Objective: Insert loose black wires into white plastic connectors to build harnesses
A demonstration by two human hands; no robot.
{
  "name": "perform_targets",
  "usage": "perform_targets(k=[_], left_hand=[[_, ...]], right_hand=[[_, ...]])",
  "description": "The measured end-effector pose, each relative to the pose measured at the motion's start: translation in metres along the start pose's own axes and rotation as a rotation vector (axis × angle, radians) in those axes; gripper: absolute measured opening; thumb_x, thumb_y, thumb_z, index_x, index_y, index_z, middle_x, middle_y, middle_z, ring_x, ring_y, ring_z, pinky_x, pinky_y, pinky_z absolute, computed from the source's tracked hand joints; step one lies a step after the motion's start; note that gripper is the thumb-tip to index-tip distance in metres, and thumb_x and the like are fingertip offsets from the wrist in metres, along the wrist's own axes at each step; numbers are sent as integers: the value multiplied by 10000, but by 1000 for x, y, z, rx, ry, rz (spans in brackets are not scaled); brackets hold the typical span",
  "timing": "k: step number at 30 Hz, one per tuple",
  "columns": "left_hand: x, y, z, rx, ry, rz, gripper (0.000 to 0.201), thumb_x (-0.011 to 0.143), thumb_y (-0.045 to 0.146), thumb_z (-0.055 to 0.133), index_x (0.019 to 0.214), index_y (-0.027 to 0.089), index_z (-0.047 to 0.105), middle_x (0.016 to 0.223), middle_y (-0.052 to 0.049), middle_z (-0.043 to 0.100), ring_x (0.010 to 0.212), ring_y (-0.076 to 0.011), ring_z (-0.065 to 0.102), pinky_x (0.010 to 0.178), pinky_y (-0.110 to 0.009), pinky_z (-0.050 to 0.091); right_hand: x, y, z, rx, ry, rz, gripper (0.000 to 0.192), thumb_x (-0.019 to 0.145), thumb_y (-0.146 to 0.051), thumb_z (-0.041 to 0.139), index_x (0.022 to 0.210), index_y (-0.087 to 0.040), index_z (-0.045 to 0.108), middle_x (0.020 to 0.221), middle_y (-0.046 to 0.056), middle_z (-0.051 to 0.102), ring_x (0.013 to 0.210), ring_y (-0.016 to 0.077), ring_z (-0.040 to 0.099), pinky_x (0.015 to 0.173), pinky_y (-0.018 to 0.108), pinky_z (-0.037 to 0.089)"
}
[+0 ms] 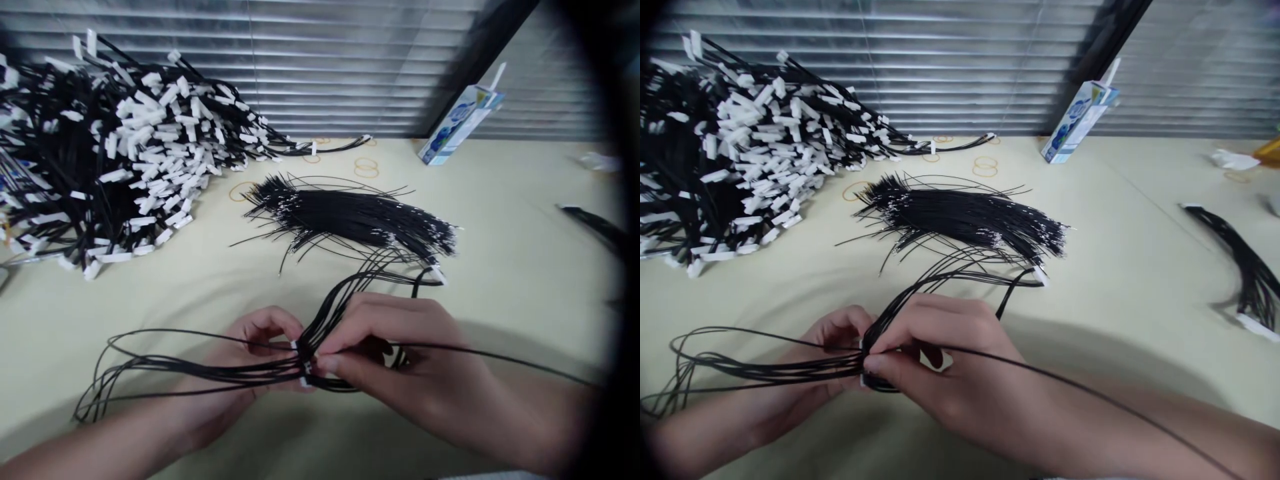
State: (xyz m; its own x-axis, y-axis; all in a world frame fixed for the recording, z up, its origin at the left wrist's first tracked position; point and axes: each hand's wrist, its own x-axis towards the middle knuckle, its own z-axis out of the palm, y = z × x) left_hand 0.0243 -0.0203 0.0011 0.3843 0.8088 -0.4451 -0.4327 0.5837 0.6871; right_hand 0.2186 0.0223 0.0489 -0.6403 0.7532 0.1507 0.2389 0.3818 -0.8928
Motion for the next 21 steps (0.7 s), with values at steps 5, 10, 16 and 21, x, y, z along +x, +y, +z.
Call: perform_targets(k=[5,10,16,21], left_hand=[[0,1,2,1,16,-17,127,705,105,728,770,162,636,740,-9,653,718,-122,617,680,-220,500],[-2,1,2,14,35,-24,113,710,122,728,760,171,639,715,6,642,685,-106,606,683,-215,494],[-1,0,-1,0,8,-25,133,699,121,741,771,177,645,730,3,660,691,-105,619,671,-203,484],[-2,3,2,-59,8,-26,179,644,114,781,757,189,663,708,27,655,676,-94,612,635,-173,472]], right_hand=[[-1,6,1,11,-19,-57,54,835,-180,634,853,-199,681,746,-42,661,670,41,588,597,142,437],[-2,7,2,22,-42,-91,67,844,-160,620,875,-193,670,766,-36,662,699,50,595,608,146,443],[1,10,-4,-29,-108,-210,95,865,-121,587,915,-148,664,817,-11,633,741,35,580,676,123,439],[3,9,-10,-68,-208,-242,144,898,-113,519,950,-142,650,838,16,608,770,65,565,680,158,439]])
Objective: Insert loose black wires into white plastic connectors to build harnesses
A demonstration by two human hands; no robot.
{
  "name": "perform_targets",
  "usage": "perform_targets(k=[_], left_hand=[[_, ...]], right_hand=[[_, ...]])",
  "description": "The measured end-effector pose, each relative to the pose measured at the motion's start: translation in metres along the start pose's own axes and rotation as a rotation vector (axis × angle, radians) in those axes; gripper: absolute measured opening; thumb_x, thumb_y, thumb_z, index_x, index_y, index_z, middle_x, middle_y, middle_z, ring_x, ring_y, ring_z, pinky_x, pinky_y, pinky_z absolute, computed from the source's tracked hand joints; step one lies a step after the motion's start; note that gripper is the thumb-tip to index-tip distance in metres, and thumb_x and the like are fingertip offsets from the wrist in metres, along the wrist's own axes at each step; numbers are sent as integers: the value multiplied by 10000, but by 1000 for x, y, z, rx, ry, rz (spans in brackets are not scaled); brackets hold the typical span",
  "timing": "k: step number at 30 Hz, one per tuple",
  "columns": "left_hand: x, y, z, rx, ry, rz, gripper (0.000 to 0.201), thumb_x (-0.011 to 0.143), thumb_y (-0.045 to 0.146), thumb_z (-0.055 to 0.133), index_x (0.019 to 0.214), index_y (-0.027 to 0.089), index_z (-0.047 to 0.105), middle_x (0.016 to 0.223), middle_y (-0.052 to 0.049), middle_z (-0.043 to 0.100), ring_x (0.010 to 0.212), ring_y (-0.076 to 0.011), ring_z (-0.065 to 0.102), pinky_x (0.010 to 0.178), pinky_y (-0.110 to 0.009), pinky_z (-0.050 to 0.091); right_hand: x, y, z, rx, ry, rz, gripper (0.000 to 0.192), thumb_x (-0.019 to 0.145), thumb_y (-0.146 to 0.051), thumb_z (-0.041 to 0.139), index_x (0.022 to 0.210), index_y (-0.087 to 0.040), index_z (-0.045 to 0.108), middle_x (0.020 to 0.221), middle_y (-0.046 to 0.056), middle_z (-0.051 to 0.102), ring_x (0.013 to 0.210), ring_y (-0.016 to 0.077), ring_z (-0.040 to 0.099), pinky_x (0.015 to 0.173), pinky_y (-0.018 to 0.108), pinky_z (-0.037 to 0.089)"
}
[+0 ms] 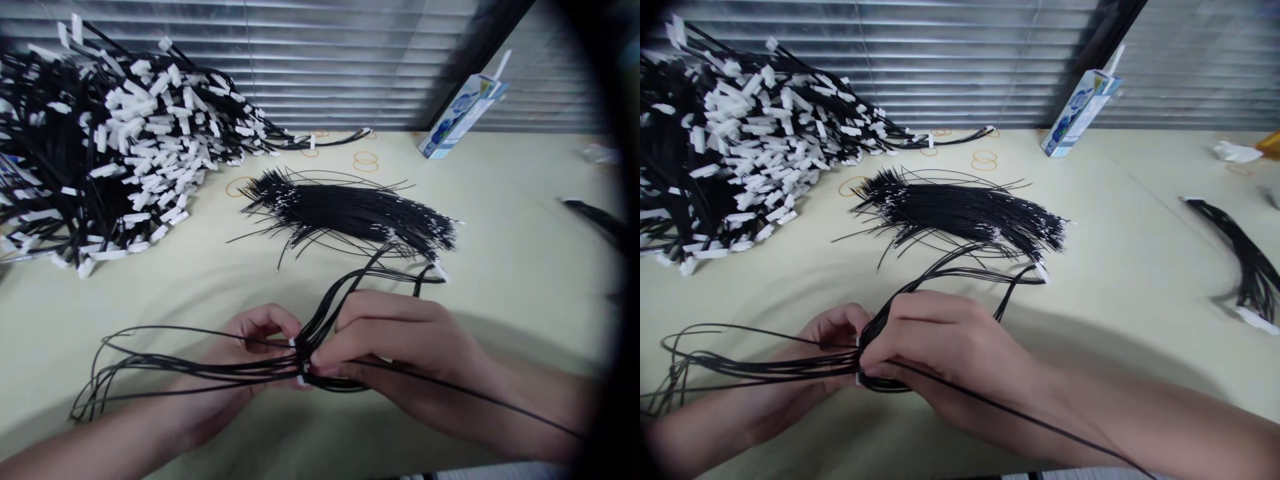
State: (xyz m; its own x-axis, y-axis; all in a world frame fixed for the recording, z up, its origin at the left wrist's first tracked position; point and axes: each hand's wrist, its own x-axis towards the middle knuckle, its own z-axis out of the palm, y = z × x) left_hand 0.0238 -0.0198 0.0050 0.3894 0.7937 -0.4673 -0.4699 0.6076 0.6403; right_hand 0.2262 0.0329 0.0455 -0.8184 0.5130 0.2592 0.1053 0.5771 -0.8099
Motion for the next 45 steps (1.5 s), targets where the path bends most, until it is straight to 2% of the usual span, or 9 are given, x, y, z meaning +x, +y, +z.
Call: perform_targets(k=[6,13,17,31,33,36,40,43,45], left_hand=[[-5,3,3,76,37,6,189,657,63,733,783,176,648,743,15,646,705,-127,597,672,-233,466],[-4,0,-1,122,-1,12,254,666,80,737,862,219,652,787,2,646,740,-147,588,724,-273,450],[-3,-1,-2,162,-16,22,218,686,72,713,847,199,639,791,-8,639,730,-157,597,723,-287,461],[-2,-6,-5,137,33,63,283,645,-5,671,824,213,639,790,29,625,725,-136,592,709,-253,463],[-4,-4,-3,140,12,15,290,683,39,685,898,231,653,784,29,645,719,-141,610,735,-272,467],[-7,-2,-3,119,-60,-40,233,716,108,704,910,232,664,761,25,669,693,-141,622,729,-271,473],[-7,-3,-7,77,-106,-29,239,692,160,747,901,251,676,797,22,690,739,-136,617,686,-224,472],[-6,-5,-12,108,-108,-23,271,689,170,752,932,264,678,810,22,690,755,-129,613,664,-196,467],[-6,-7,-15,130,-79,-12,291,694,174,748,951,290,676,842,39,688,773,-124,614,674,-188,466]], right_hand=[[6,-2,-3,-92,-18,-47,201,913,-96,451,905,-145,646,804,38,626,733,95,553,652,207,430],[9,11,-8,-155,-47,-275,269,950,-133,364,948,-136,632,797,44,613,681,124,461,683,285,384],[11,15,-9,-165,-68,-286,313,963,-152,339,917,-117,647,785,56,598,704,129,474,702,295,379],[10,26,2,-52,-11,-316,171,878,-93,496,931,-149,649,859,24,621,754,117,469,743,289,378],[13,24,4,94,6,-261,106,854,-106,568,853,-132,671,783,14,622,713,95,493,719,262,395],[17,23,0,451,50,-14,33,797,-159,668,775,-140,683,722,-6,608,680,71,538,639,202,422],[16,41,-32,810,452,276,97,850,-275,617,839,-190,661,748,-42,598,606,30,503,611,157,439],[0,67,-79,680,558,427,220,900,-377,518,1024,-240,637,785,-36,612,661,41,550,684,170,475],[-19,84,-111,268,527,536,324,918,-388,451,1177,-242,580,1011,23,655,834,88,610,774,229,493]])
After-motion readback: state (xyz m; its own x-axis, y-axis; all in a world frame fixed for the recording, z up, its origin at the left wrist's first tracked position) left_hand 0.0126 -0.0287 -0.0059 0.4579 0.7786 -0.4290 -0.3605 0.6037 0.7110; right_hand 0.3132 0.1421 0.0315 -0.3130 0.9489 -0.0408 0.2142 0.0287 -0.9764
